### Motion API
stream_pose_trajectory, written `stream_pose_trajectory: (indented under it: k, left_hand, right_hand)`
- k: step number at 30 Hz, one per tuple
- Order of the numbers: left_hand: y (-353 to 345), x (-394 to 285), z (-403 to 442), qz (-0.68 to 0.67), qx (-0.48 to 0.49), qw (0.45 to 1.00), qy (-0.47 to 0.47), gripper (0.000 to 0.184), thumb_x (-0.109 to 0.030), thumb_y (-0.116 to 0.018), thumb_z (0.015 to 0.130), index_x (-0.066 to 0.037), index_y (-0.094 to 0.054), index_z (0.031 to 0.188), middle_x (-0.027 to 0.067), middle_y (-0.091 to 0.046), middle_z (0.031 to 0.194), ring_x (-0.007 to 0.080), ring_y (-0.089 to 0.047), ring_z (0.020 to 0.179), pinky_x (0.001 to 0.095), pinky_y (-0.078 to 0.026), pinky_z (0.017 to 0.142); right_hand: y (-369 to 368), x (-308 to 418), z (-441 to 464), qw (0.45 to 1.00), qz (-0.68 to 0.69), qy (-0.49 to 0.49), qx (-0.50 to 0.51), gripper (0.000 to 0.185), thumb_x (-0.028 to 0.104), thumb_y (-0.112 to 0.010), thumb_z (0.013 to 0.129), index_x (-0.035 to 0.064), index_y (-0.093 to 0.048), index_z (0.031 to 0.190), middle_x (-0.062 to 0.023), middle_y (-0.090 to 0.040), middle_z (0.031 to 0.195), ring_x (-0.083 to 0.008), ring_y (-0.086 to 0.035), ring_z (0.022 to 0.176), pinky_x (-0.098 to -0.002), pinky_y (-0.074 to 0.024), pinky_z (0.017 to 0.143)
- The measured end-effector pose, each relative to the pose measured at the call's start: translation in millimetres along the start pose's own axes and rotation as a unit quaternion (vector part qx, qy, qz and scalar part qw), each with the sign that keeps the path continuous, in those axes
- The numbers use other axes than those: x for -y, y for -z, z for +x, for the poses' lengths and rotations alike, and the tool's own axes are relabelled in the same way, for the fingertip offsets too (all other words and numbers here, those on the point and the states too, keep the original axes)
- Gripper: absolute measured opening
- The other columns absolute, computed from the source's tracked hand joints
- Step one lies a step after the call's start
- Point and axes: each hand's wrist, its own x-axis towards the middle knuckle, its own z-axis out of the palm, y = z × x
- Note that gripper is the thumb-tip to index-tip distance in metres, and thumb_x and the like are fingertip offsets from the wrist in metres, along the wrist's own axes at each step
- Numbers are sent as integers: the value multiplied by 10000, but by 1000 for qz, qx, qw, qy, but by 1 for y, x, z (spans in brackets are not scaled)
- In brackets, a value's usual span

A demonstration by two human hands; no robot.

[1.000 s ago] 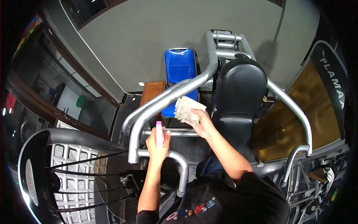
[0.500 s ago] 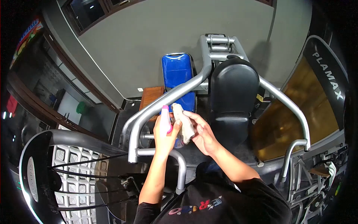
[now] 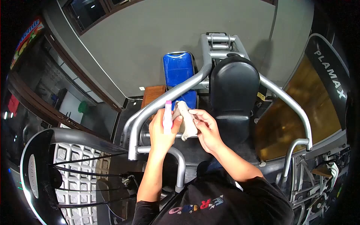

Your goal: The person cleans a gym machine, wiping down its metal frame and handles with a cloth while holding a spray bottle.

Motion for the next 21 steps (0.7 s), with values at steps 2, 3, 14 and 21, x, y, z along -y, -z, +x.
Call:
stream_pose_trajectory:
  k: [2,3,14,21]
  left_hand:
    - [-1,-2,4,13,-15,999,-36,340,-256,-773,823,7,-634,989,146,-676,810,222,-665,736,347,-523,698]
    - [-1,-3,5,26,-31,997,-72,339,-261,-771,826,7,-633,982,152,-682,817,228,-673,743,350,-526,700]
    - [11,-24,11,-36,29,997,61,272,-227,-760,829,-26,-630,957,61,-619,753,116,-564,689,287,-452,629]
    - [4,-17,8,-16,33,999,31,321,-265,-780,819,-18,-639,969,68,-622,748,152,-588,704,311,-479,668]
  right_hand:
    - [-2,1,0,998,-47,29,-18,310,16,-459,1019,41,-559,1311,-73,-606,1250,-127,-592,1113,-302,-529,905]
    - [-5,3,-1,999,-23,19,-20,305,36,-469,1023,47,-551,1317,-70,-598,1261,-134,-593,1118,-310,-528,911]
    - [1,-5,-10,991,96,-80,47,645,201,-680,934,53,-371,1480,-97,-487,1405,-191,-459,1328,-367,-394,1096]
    - [7,8,-6,989,74,-120,-38,513,-11,-587,893,-17,-468,1392,-84,-612,1229,-146,-601,1116,-310,-492,962]
